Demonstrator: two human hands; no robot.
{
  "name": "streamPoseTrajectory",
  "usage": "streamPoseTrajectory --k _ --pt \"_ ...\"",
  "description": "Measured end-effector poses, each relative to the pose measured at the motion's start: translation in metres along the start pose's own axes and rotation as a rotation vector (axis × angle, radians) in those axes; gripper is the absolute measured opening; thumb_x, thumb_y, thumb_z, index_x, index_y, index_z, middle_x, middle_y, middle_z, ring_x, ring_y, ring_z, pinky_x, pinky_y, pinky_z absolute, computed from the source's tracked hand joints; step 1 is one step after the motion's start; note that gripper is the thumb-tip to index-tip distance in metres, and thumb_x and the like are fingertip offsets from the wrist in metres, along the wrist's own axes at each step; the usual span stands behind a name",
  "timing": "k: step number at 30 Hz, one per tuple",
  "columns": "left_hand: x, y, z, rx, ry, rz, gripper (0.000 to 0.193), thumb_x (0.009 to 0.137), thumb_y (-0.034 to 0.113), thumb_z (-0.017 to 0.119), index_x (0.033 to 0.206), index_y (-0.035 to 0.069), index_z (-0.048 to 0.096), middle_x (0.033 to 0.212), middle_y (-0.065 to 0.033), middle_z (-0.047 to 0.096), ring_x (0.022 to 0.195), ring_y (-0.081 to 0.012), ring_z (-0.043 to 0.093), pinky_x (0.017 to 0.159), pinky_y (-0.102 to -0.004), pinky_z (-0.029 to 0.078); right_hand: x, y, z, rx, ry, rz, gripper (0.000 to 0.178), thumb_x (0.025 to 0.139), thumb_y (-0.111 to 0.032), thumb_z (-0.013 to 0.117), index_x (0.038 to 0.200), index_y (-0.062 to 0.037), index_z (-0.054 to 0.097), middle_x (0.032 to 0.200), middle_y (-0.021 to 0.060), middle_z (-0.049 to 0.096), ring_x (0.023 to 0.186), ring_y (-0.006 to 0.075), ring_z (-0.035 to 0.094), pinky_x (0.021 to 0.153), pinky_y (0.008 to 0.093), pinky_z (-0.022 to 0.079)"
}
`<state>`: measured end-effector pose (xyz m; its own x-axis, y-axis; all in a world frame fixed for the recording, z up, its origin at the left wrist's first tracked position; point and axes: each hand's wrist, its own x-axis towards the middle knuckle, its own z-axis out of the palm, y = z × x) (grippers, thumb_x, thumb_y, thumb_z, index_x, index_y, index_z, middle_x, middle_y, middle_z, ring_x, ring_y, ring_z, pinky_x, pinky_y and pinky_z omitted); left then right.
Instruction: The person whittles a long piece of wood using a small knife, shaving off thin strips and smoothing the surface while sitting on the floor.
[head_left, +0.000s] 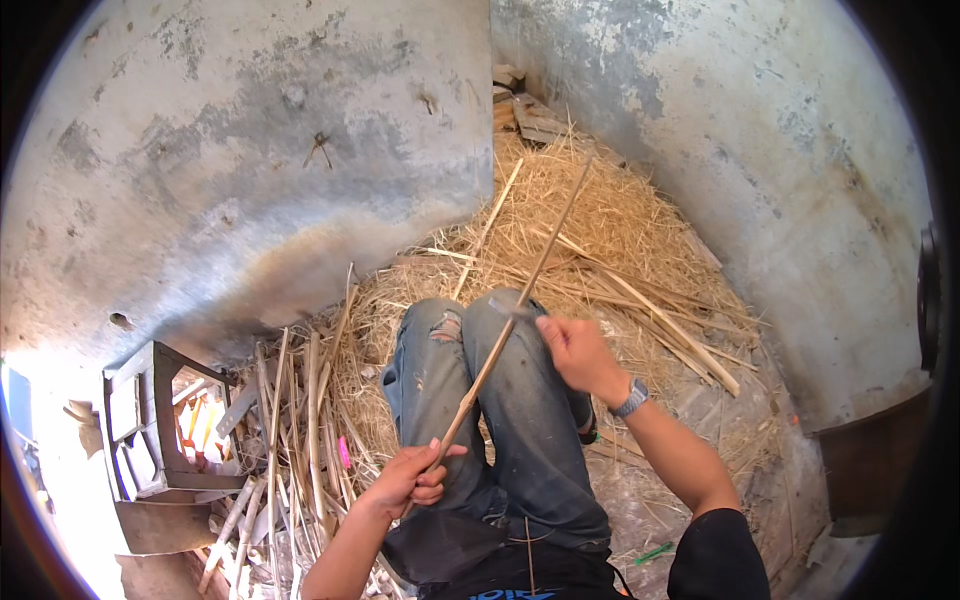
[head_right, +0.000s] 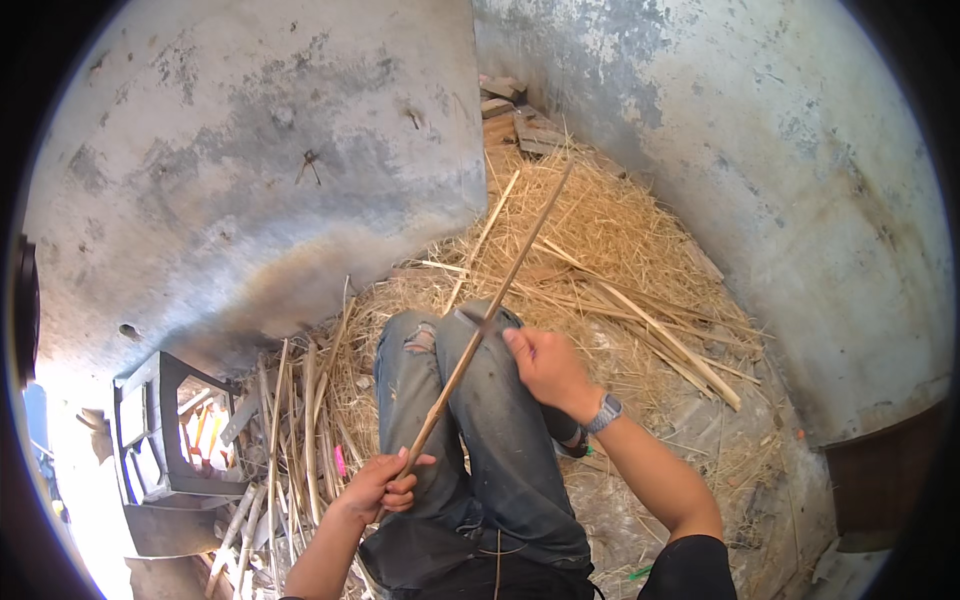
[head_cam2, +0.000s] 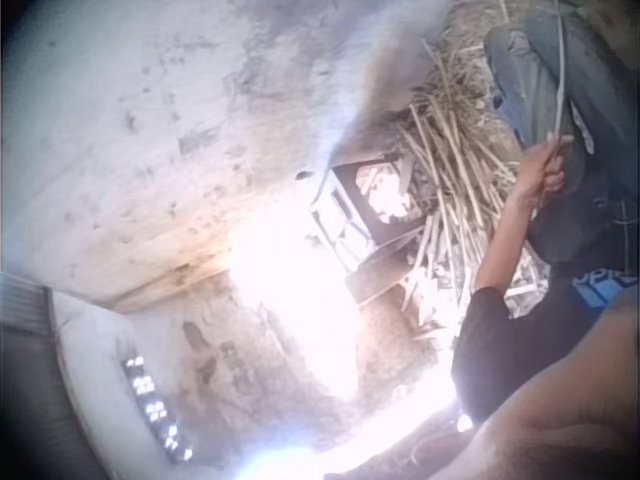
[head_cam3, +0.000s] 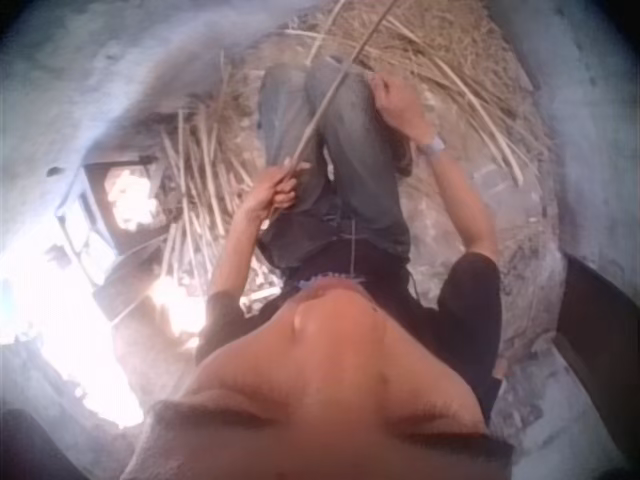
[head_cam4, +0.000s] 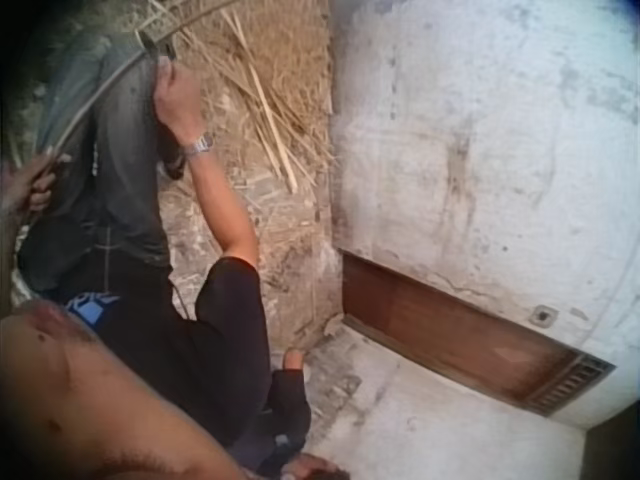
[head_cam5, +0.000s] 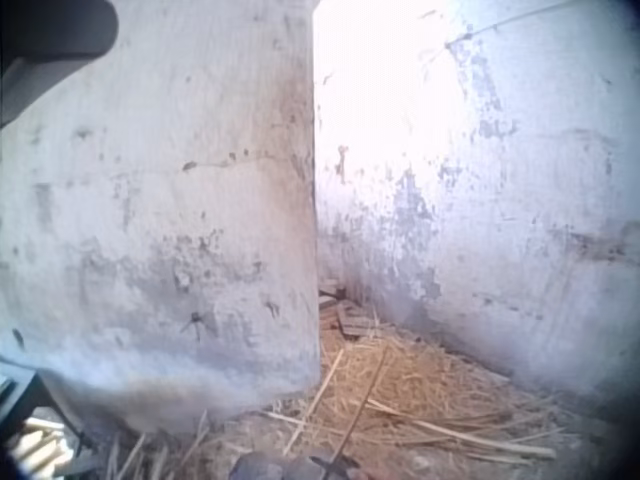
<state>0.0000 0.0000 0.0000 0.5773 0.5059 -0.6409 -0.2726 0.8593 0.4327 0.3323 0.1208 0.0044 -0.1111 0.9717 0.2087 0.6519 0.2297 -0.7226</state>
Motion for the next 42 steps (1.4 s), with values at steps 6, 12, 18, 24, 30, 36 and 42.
streamPoseTrajectory --k 6,12,18,24,30,36,42 --pt "-0.033 -0.002 -0.032 0.066 0.066 0.029 0.05 0.113 0.034 0.046 0.136 -0.009 0.054 0.06 0.005 0.029 0.046 -0.0068 0.025 0.044 -0.0256 0.024 0.07 0.023 -0.021 -0.036 0.291 0.015 0.051 0.109 -0.037 0.05 0.078 0.0002 0.064 0.056 0.0209 0.054 0.047 0.0346 0.053 0.049 0.0451 0.04" --pt "-0.072 -0.029 -0.073 0.201 0.189 0.013 0.049 0.111 0.032 0.051 0.134 -0.01 0.06 0.058 0.005 0.031 0.046 -0.0072 0.025 0.046 -0.0263 0.024 0.096 0.053 -0.041 -0.192 0.342 0.043 0.053 0.109 -0.037 0.049 0.076 0.001 0.062 0.057 0.0215 0.054 0.049 0.0375 0.054 0.049 0.0471 0.039" --pt "-0.076 -0.029 -0.092 0.296 0.155 0.074 0.046 0.109 0.031 0.056 0.133 -0.007 0.064 0.056 0.0049 0.031 0.046 -0.008 0.026 0.045 -0.028 0.023 0.088 0.047 -0.038 -0.197 0.376 0.021 0.051 0.109 -0.037 0.049 0.077 -0.0002 0.064 0.06 0.0236 0.056 0.053 0.0422 0.056 0.051 0.0489 0.041" --pt "-0.049 -0.015 -0.047 0.263 0.183 0.091 0.048 0.11 0.034 0.055 0.129 -0.009 0.064 0.057 0.0045 0.031 0.045 -0.0085 0.027 0.044 -0.0279 0.022 0.044 0.01 0.001 -0.108 0.185 -0.009 0.049 0.108 -0.037 0.051 0.077 -0.0004 0.064 0.06 0.0244 0.057 0.053 0.0432 0.057 0.051 0.0494 0.043" --pt "-0.007 0.01 0.005 0.214 0.151 0.102 0.051 0.11 0.038 0.052 0.135 -0.007 0.058 0.06 0.0048 0.03 0.045 -0.0076 0.027 0.043 -0.0264 0.022 0.002 -0.012 0.02 -0.053 0.116 -0.003 0.048 0.106 -0.035 0.054 0.073 -0.0015 0.062 0.061 0.025 0.058 0.055 0.0455 0.06 0.052 0.0521 0.045" --pt "0.043 0.032 0.048 0.18 0.1 0.153 0.05 0.111 0.041 0.051 0.137 -0.001 0.057 0.061 0.0056 0.031 0.044 -0.006 0.027 0.043 -0.0252 0.023 -0.028 -0.023 0.013 -0.062 0.013 0.0 0.045 0.107 -0.03 0.055 0.075 0.0004 0.061 0.062 0.0264 0.055 0.052 0.0433 0.055 0.05 0.048 0.041" --pt "0.046 0.031 0.049 0.181 0.086 0.16 0.047 0.111 0.038 0.053 0.138 -0.001 0.059 0.062 0.0059 0.035 0.047 -0.0052 0.029 0.044 -0.0241 0.024 -0.027 -0.021 -0.005 0.132 -0.232 0.103 0.048 0.108 -0.035 0.054 0.077 0.0006 0.064 0.059 0.0209 0.059 0.054 0.0385 0.057 0.055 0.0448 0.044"
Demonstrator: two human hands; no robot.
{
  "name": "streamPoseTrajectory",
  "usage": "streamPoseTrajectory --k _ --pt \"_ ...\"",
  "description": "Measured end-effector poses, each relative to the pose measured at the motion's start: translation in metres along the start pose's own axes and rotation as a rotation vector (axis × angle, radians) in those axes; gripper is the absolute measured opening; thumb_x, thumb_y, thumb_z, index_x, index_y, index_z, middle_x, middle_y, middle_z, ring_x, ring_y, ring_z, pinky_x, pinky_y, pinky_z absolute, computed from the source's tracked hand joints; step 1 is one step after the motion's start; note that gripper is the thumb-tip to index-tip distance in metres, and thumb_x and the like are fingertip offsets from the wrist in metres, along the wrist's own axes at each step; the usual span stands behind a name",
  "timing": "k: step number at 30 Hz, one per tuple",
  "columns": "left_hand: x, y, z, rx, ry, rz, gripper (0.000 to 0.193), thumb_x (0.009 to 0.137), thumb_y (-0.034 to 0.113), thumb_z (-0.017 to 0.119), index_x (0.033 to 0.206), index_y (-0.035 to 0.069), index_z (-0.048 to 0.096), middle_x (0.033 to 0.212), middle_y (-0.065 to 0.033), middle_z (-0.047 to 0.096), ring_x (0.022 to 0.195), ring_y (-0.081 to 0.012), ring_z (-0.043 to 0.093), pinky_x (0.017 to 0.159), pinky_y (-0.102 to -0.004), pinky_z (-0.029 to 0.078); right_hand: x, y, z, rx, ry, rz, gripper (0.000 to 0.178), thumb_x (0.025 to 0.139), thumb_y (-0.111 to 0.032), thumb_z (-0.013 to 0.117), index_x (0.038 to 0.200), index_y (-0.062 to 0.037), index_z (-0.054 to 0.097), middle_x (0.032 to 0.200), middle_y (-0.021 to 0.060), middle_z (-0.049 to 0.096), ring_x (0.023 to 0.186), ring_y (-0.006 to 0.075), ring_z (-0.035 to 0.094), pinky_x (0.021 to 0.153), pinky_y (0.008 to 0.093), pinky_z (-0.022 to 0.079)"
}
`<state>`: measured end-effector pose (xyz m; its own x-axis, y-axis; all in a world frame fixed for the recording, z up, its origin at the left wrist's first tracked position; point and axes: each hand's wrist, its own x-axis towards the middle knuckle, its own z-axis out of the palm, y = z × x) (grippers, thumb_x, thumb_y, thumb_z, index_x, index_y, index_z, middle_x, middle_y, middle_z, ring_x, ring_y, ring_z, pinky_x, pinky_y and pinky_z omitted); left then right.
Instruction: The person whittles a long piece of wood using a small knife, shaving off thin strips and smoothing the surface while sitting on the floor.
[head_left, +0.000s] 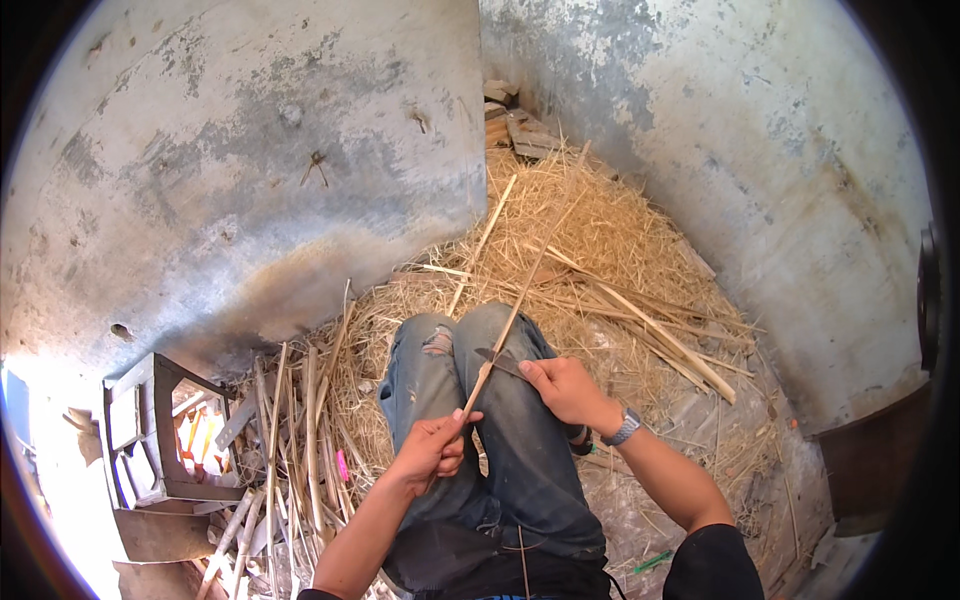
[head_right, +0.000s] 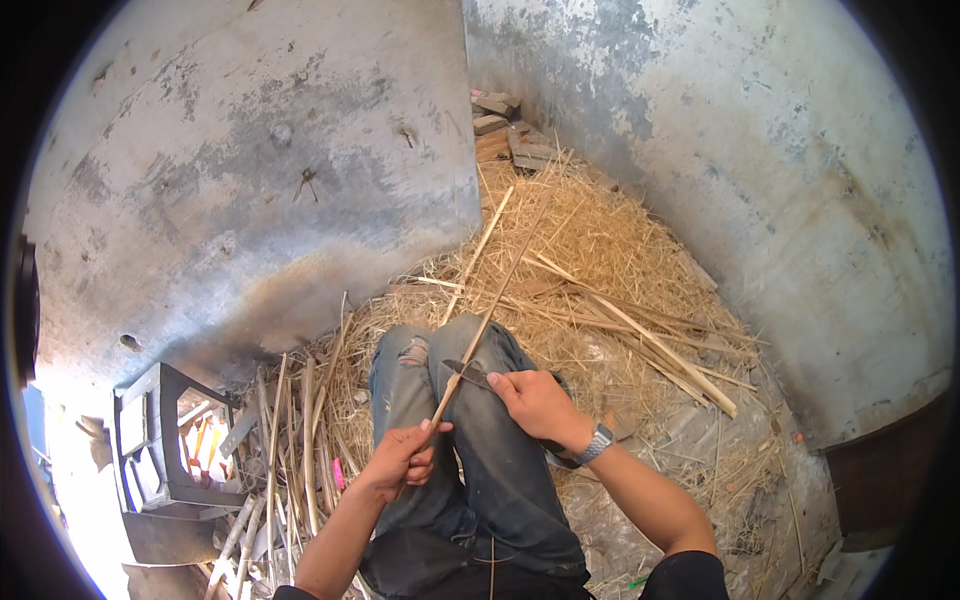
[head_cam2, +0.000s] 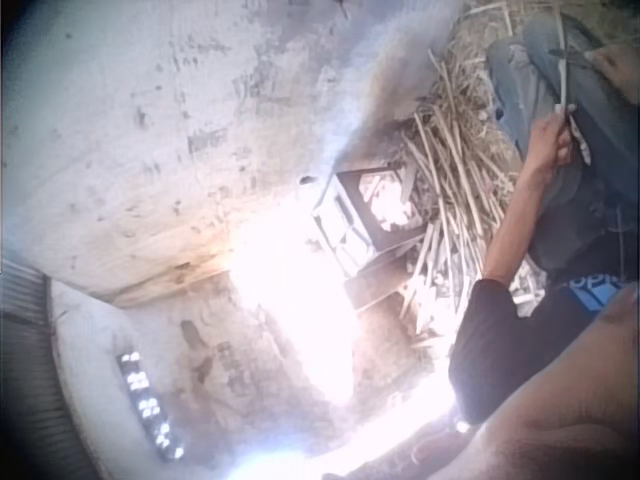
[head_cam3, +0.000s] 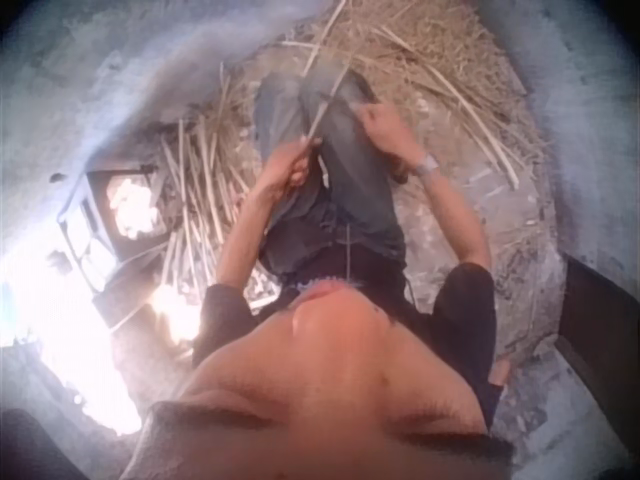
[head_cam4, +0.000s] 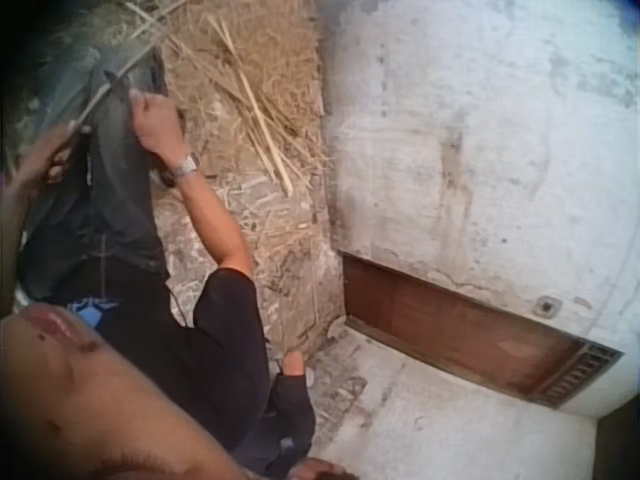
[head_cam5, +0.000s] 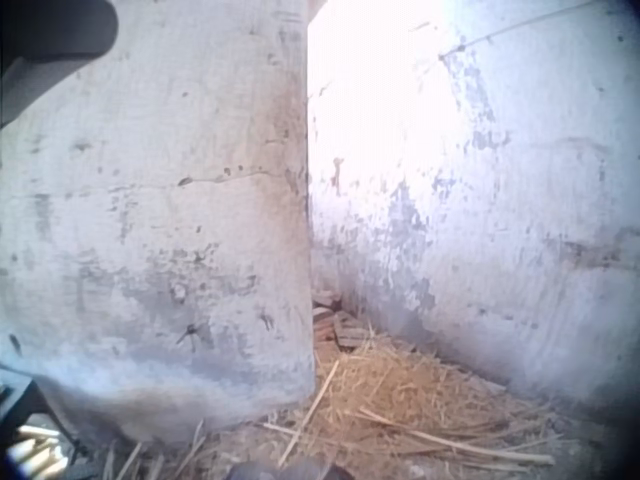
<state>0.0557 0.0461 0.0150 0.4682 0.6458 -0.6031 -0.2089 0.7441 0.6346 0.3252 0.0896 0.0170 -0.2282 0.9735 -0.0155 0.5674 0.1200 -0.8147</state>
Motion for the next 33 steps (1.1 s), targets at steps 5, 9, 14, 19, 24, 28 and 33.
streamPoseTrajectory --k 5,9,14,19,24,28,33 --pt "-0.022 -0.013 -0.029 0.161 0.062 0.033 0.043 0.11 0.035 0.055 0.132 -0.001 0.065 0.062 0.0054 0.04 0.049 -0.0042 0.031 0.046 -0.0229 0.026 0.016 0.021 -0.012 0.153 0.141 0.035 0.048 0.108 -0.037 0.054 0.077 -0.0001 0.06 0.057 0.0066 0.047 0.054 0.0185 0.043 0.054 0.0368 0.036" --pt "-0.055 -0.031 -0.054 0.284 0.147 0.065 0.04 0.109 0.033 0.058 0.128 0.0 0.071 0.063 0.005 0.044 0.052 -0.0038 0.036 0.047 -0.0223 0.029 0.033 0.018 -0.03 0.083 0.282 0.056 0.047 0.107 -0.037 0.056 0.078 -0.0006 0.059 0.059 0.0053 0.044 0.056 0.0158 0.04 0.055 0.0356 0.035" --pt "-0.075 -0.047 -0.061 0.337 0.237 0.114 0.034 0.107 0.028 0.063 0.128 0.002 0.072 0.065 0.0051 0.049 0.056 -0.0028 0.042 0.05 -0.0212 0.032 0.04 0.002 -0.04 0.138 0.371 -0.038 0.044 0.1 -0.034 0.069 0.073 -0.0011 0.057 0.059 0.0009 0.043 0.057 0.0117 0.038 0.053 0.034 0.034" --pt "-0.045 -0.048 -0.029 0.366 0.273 0.246 0.035 0.106 0.026 0.064 0.131 0.002 0.071 0.068 0.0063 0.052 0.058 -0.002 0.043 0.051 -0.0209 0.034 0.013 -0.044 -0.015 0.173 -0.033 0.082 0.046 0.091 -0.038 0.08 0.071 -0.0007 0.063 0.055 0.0039 0.049 0.052 0.0131 0.043 0.051 0.036 0.038" --pt "-0.02 -0.044 -0.016 0.405 0.275 0.351 0.035 0.107 0.029 0.064 0.128 0.004 0.072 0.068 0.005 0.052 0.057 -0.0031 0.044 0.05 -0.0215 0.035 0.003 -0.049 0.009 -0.093 -0.063 -0.018 0.035 0.09 -0.03 0.078 0.075 -0.0004 0.068 0.058 0.0151 0.057 0.05 0.0266 0.051 0.054 0.0393 0.043" --pt "-0.014 -0.042 -0.016 0.391 0.266 0.351 0.035 0.106 0.031 0.064 0.127 0.004 0.073 0.068 0.0045 0.054 0.056 -0.0033 0.044 0.05 -0.0219 0.036 -0.008 -0.035 0.019 0.115 -0.026 -0.173 0.019 0.087 -0.016 0.076 0.077 -0.0017 0.068 0.061 0.0166 0.057 0.053 0.0318 0.051 0.054 0.0372 0.044" --pt "-0.01 -0.047 -0.021 0.425 0.275 0.337 0.035 0.106 0.031 0.064 0.127 0.005 0.073 0.068 0.0045 0.053 0.056 -0.0035 0.044 0.05 -0.0216 0.035 -0.019 -0.036 0.014 0.284 -0.188 -0.302 0.015 0.087 -0.01 0.074 0.079 -0.0011 0.065 0.062 0.0144 0.058 0.052 0.0239 0.052 0.054 0.0357 0.043"
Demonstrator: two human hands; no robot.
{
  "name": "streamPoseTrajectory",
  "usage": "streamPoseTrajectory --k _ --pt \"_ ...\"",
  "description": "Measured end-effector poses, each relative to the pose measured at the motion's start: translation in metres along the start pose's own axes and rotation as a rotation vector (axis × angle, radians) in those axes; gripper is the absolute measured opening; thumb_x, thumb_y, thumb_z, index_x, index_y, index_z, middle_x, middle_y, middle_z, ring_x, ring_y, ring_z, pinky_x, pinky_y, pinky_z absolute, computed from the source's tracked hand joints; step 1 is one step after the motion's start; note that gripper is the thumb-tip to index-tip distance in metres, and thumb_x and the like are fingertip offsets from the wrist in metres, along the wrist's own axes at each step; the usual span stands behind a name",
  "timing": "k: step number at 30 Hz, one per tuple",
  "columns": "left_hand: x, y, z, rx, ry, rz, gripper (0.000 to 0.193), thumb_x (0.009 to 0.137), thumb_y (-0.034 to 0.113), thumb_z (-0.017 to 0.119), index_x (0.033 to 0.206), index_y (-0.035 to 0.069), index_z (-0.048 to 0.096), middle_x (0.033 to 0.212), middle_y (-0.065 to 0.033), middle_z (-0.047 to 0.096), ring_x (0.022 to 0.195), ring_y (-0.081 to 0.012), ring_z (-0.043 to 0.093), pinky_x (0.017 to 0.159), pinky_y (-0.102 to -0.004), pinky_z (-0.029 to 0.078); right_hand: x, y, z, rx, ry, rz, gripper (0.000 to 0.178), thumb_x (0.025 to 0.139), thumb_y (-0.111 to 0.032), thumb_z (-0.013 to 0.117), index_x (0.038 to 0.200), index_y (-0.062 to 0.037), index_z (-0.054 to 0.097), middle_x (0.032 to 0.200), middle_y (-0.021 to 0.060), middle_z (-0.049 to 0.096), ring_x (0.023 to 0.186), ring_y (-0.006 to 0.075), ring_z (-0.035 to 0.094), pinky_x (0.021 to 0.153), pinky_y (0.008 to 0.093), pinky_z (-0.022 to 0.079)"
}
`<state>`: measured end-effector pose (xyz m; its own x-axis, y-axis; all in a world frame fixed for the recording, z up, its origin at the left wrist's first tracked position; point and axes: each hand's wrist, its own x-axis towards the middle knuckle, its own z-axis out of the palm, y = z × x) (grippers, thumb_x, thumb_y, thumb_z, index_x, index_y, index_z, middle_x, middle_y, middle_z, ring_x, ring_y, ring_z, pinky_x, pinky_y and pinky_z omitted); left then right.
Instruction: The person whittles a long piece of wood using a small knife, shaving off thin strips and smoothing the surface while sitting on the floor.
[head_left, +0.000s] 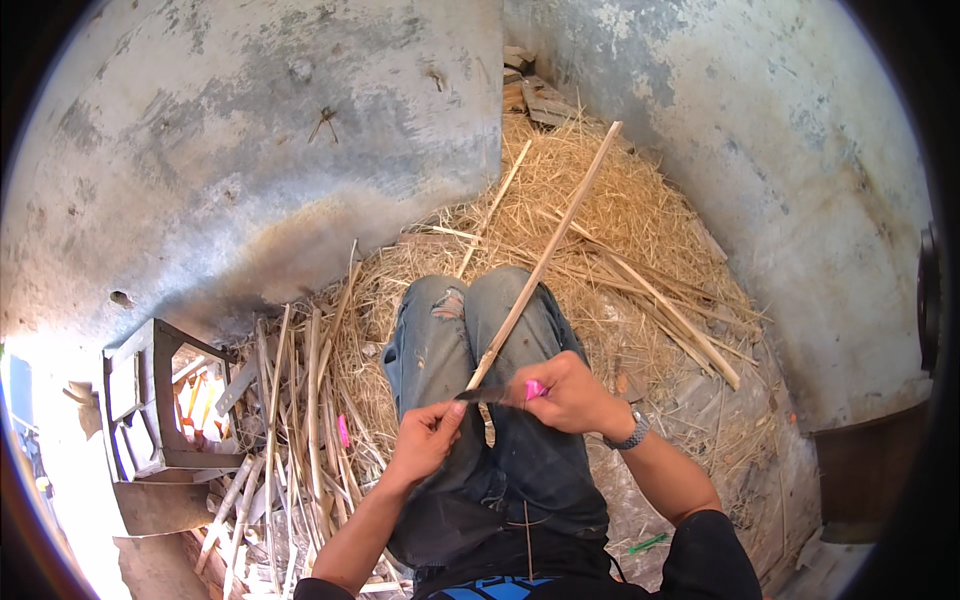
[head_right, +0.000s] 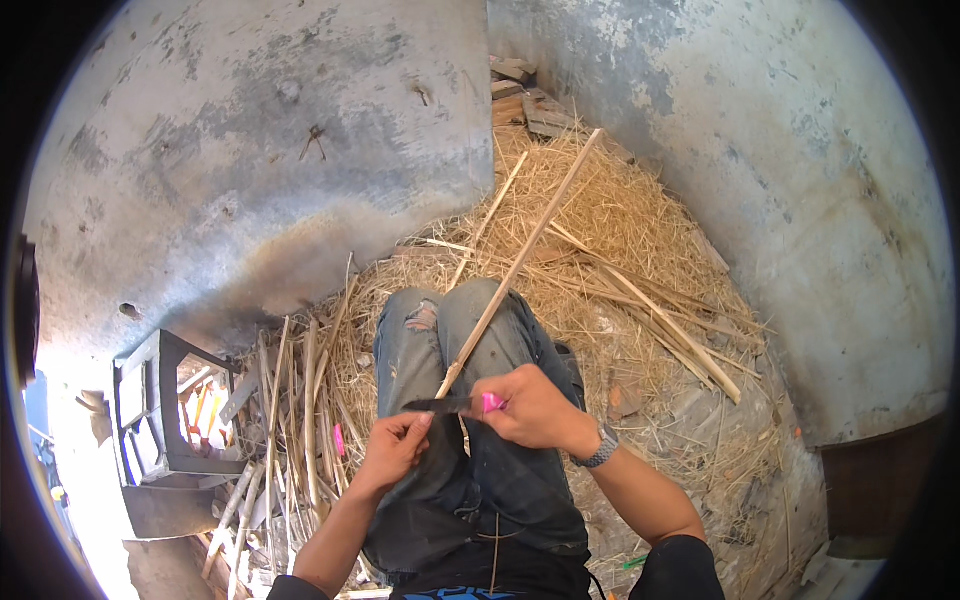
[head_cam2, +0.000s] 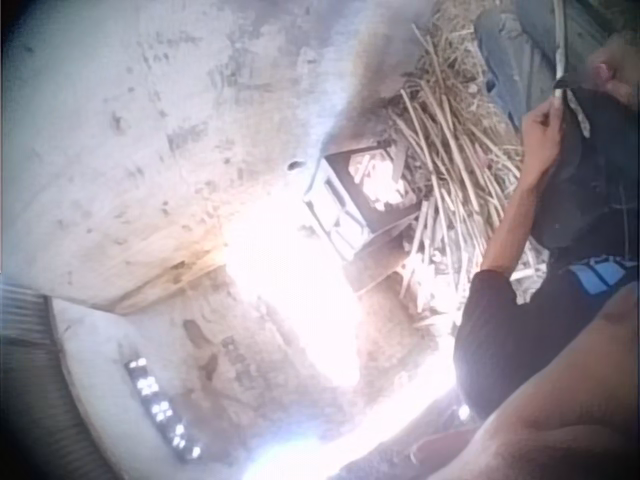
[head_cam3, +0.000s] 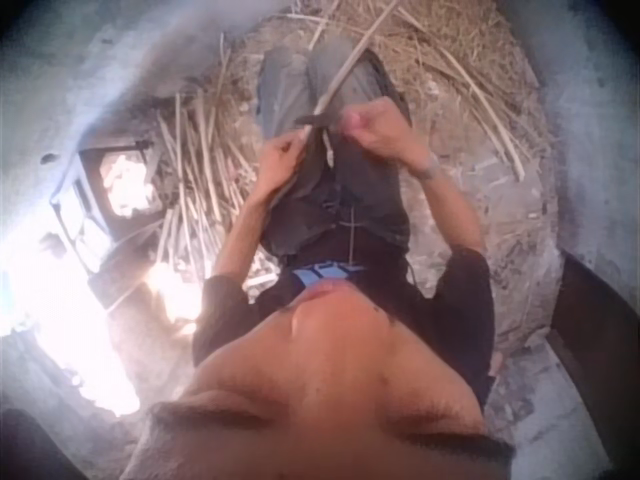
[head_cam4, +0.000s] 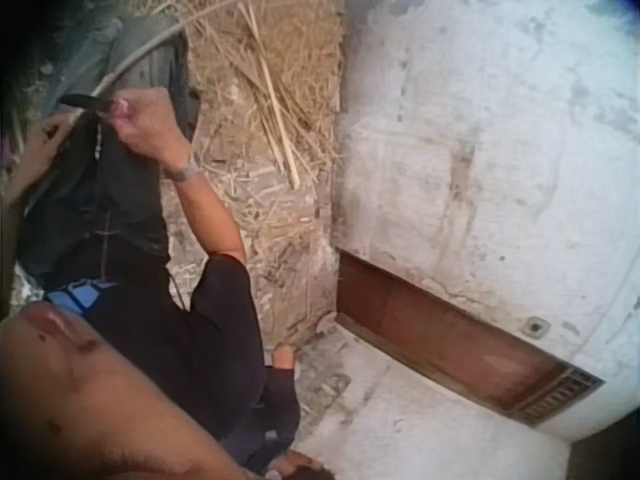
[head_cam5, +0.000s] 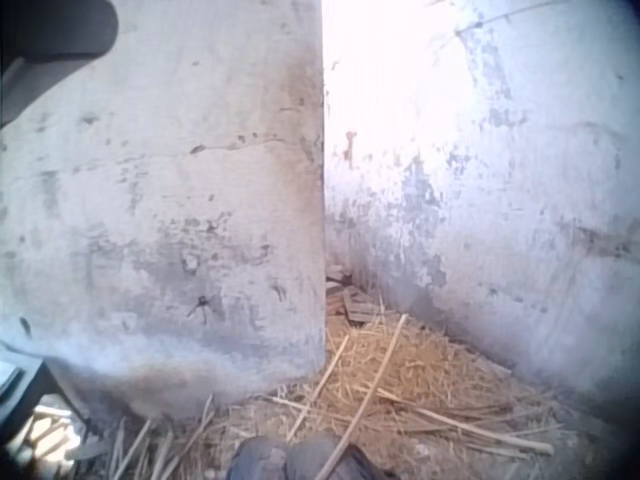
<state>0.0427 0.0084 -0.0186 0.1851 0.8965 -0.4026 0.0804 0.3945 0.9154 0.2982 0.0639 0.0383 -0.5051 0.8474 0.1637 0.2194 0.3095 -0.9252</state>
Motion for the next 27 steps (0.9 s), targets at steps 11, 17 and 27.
streamPoseTrajectory --k 11,17,27 --pt "-0.015 0.011 -0.003 -0.084 -0.06 -0.057 0.035 0.107 0.026 0.063 0.133 0.003 0.07 0.071 0.0064 0.055 0.062 -0.0018 0.047 0.055 -0.0203 0.038 0.007 0.021 -0.049 -0.396 0.569 0.03 0.032 0.104 -0.032 0.061 0.097 -0.0009 0.065 0.066 0.0144 0.061 0.061 0.0325 0.061 0.061 0.0401 0.048" --pt "-0.019 0.018 -0.005 -0.103 -0.078 -0.073 0.035 0.108 0.026 0.061 0.134 0.004 0.069 0.071 0.0067 0.054 0.062 -0.0015 0.047 0.054 -0.0205 0.037 0.001 0.003 -0.021 -0.562 0.267 0.203 0.042 0.102 -0.045 0.06 0.096 -0.0038 0.063 0.068 0.0181 0.067 0.064 0.0417 0.067 0.058 0.0484 0.052" --pt "-0.03 0.021 -0.007 0.19 -0.001 0.036 0.043 0.107 0.03 0.063 0.133 -0.005 0.065 0.073 0.007 0.049 0.067 -0.0035 0.042 0.06 -0.023 0.038 0.034 0.05 -0.059 -0.908 0.424 0.289 0.056 0.102 -0.056 0.053 0.076 -0.0074 0.066 0.066 0.0209 0.066 0.063 0.0429 0.067 0.056 0.0512 0.053"
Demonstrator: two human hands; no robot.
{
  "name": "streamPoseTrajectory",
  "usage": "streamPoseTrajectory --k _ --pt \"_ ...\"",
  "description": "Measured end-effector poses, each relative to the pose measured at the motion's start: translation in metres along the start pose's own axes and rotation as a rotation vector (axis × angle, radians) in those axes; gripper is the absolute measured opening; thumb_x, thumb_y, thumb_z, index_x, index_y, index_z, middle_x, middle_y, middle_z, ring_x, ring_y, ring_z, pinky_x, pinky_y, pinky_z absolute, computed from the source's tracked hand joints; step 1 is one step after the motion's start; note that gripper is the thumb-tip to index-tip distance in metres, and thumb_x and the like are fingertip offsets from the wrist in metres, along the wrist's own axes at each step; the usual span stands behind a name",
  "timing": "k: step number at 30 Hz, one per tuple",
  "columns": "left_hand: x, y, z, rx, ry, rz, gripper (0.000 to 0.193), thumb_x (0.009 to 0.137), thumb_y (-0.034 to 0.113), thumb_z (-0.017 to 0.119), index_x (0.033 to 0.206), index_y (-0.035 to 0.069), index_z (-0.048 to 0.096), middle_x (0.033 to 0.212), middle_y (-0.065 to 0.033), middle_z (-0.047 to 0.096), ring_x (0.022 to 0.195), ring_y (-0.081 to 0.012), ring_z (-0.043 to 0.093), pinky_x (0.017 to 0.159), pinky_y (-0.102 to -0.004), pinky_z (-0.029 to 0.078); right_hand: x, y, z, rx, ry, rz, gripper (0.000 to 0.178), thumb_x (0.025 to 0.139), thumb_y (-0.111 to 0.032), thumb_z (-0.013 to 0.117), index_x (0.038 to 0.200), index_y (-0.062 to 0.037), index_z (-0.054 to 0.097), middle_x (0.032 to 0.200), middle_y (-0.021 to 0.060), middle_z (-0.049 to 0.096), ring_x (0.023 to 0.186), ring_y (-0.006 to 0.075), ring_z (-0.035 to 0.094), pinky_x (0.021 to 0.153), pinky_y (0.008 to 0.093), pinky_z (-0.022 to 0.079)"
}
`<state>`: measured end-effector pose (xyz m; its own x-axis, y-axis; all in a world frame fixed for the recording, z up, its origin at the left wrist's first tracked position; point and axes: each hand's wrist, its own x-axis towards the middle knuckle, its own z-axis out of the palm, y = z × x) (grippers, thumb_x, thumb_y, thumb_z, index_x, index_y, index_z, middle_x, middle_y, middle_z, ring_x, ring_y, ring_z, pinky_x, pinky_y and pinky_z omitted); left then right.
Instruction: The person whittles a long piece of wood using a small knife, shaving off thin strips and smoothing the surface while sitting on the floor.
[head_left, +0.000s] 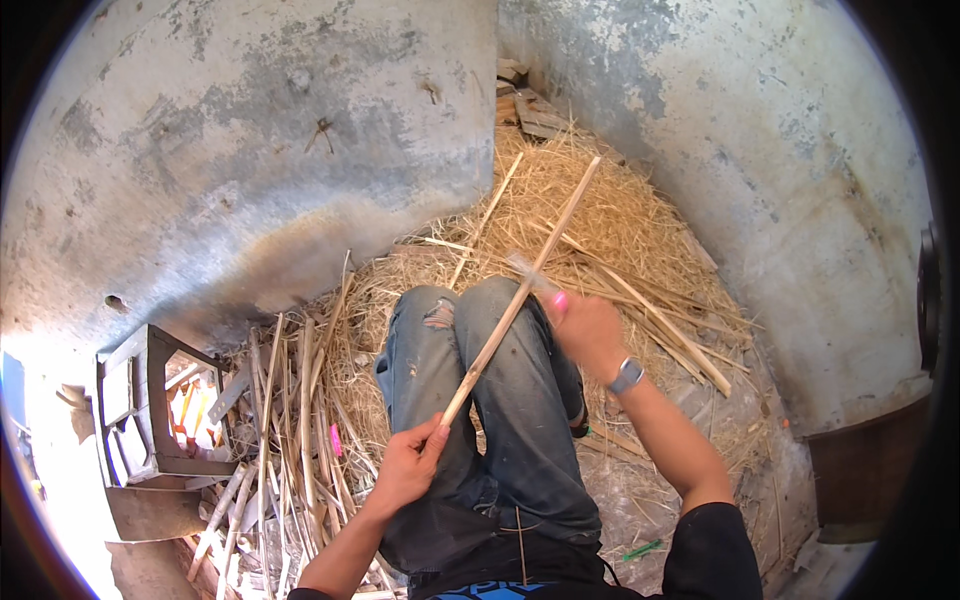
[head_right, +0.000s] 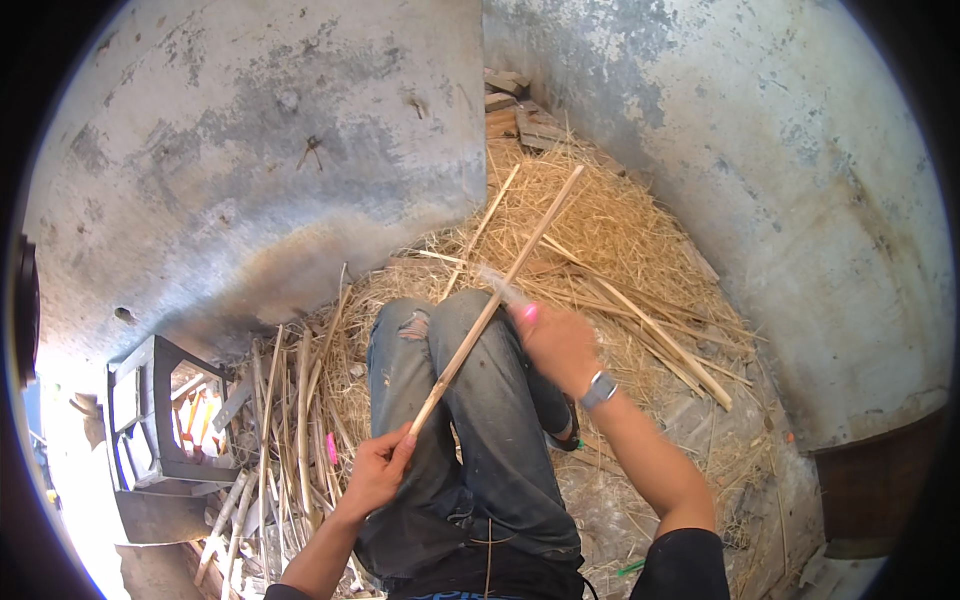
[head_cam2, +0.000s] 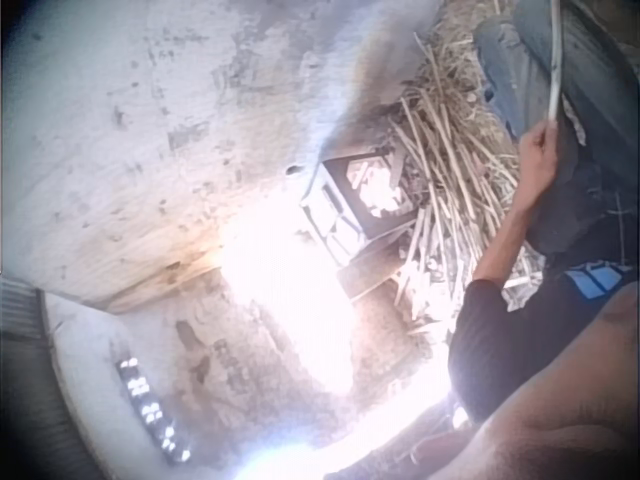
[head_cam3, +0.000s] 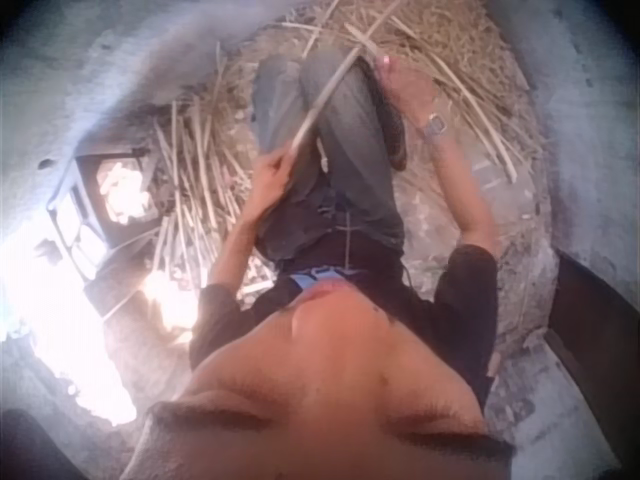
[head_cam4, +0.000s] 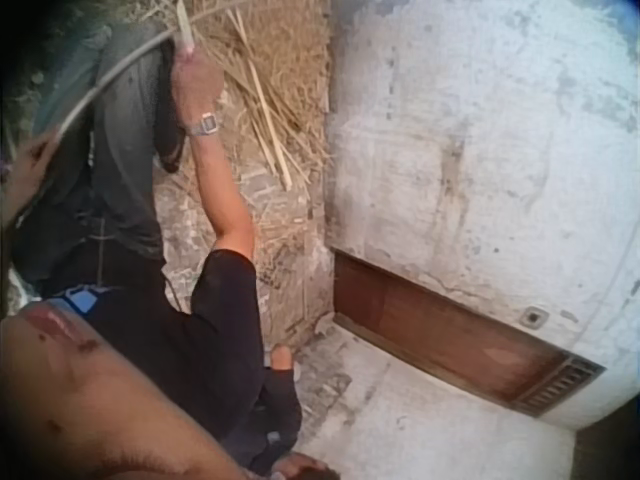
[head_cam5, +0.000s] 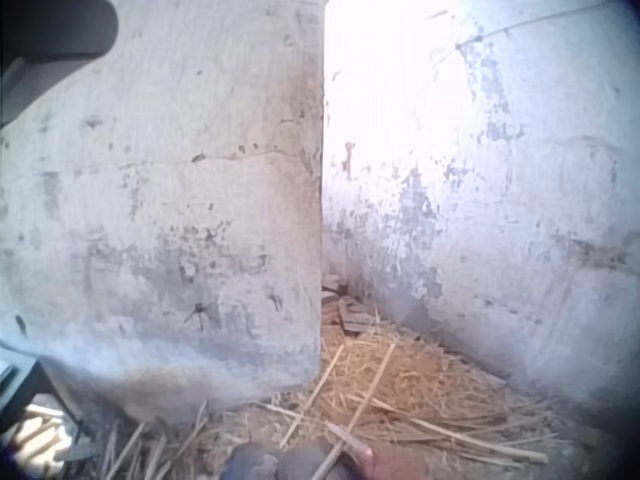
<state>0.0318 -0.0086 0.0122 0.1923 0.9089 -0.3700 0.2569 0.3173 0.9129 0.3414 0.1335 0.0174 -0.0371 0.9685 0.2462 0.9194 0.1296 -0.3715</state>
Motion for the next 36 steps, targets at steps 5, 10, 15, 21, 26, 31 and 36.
streamPoseTrajectory --k 5,10,15,21,26,31,36 --pt "-0.011 -0.008 -0.002 -0.035 0.02 0.0 0.041 0.108 0.03 0.062 0.131 -0.003 0.068 0.072 0.0061 0.05 0.065 -0.0027 0.043 0.059 -0.0217 0.038 0.006 0.013 -0.004 0.101 -0.146 -0.048 0.06 0.104 -0.056 0.049 0.08 -0.0052 0.068 0.065 0.0206 0.065 0.062 0.0424 0.066 0.056 0.0515 0.052" --pt "-0.015 -0.009 -0.006 -0.194 -0.036 -0.142 0.041 0.109 0.031 0.058 0.133 -0.002 0.068 0.067 0.005 0.049 0.058 -0.003 0.041 0.052 -0.0217 0.035 -0.025 -0.033 -0.011 -0.011 -0.302 -0.22 0.062 0.106 -0.055 0.047 0.074 -0.0037 0.065 0.062 0.0225 0.062 0.06 0.0433 0.064 0.056 0.0538 0.049" --pt "-0.015 0.008 -0.021 -0.439 -0.192 -0.296 0.044 0.111 0.031 0.054 0.137 -0.003 0.063 0.063 0.0055 0.04 0.052 -0.0042 0.036 0.047 -0.022 0.03 0.022 0.016 -0.021 0.043 -0.174 0.04 0.062 0.103 -0.058 0.051 0.078 -0.0044 0.068 0.064 0.0217 0.064 0.059 0.0443 0.064 0.057 0.0528 0.051" --pt "-0.018 -0.004 -0.023 -0.469 -0.182 -0.327 0.041 0.111 0.029 0.054 0.136 -0.002 0.064 0.064 0.0056 0.041 0.052 -0.0045 0.036 0.047 -0.0225 0.031 -0.022 -0.034 -0.015 -0.033 -0.294 -0.224 0.065 0.104 -0.058 0.045 0.073 -0.0054 0.069 0.06 0.021 0.063 0.059 0.0411 0.066 0.055 0.0521 0.051" --pt "-0.029 -0.016 -0.031 -0.229 -0.077 -0.178 0.038 0.108 0.031 0.06 0.132 0.002 0.069 0.065 0.0052 0.048 0.054 -0.0031 0.04 0.049 -0.0226 0.033 0.046 0.053 -0.022 -0.076 -0.136 0.118 0.062 0.107 -0.053 0.044 0.075 -0.0062 0.07 0.06 0.0192 0.063 0.053 0.0365 0.063 0.05 0.0512 0.047" --pt "-0.029 -0.023 -0.032 -0.095 -0.013 -0.137 0.038 0.107 0.029 0.064 0.133 0.002 0.069 0.068 0.0048 0.054 0.06 -0.0022 0.045 0.053 -0.0227 0.036 0.007 0.005 -0.011 0.005 -0.204 -0.185 0.057 0.105 -0.052 0.049 0.077 -0.0068 0.07 0.059 0.0177 0.063 0.054 0.038 0.064 0.051 0.0509 0.05" --pt "-0.037 -0.064 -0.044 0.135 0.137 0.072 0.036 0.104 0.024 0.067 0.131 0.0 0.069 0.072 0.0009 0.063 0.063 -0.0049 0.053 0.058 -0.025 0.044 0.002 0.0 -0.003 -0.018 -0.155 -0.208 0.057 0.105 -0.054 0.048 0.078 -0.0075 0.068 0.061 0.0171 0.063 0.056 0.0377 0.064 0.053 0.0501 0.05"
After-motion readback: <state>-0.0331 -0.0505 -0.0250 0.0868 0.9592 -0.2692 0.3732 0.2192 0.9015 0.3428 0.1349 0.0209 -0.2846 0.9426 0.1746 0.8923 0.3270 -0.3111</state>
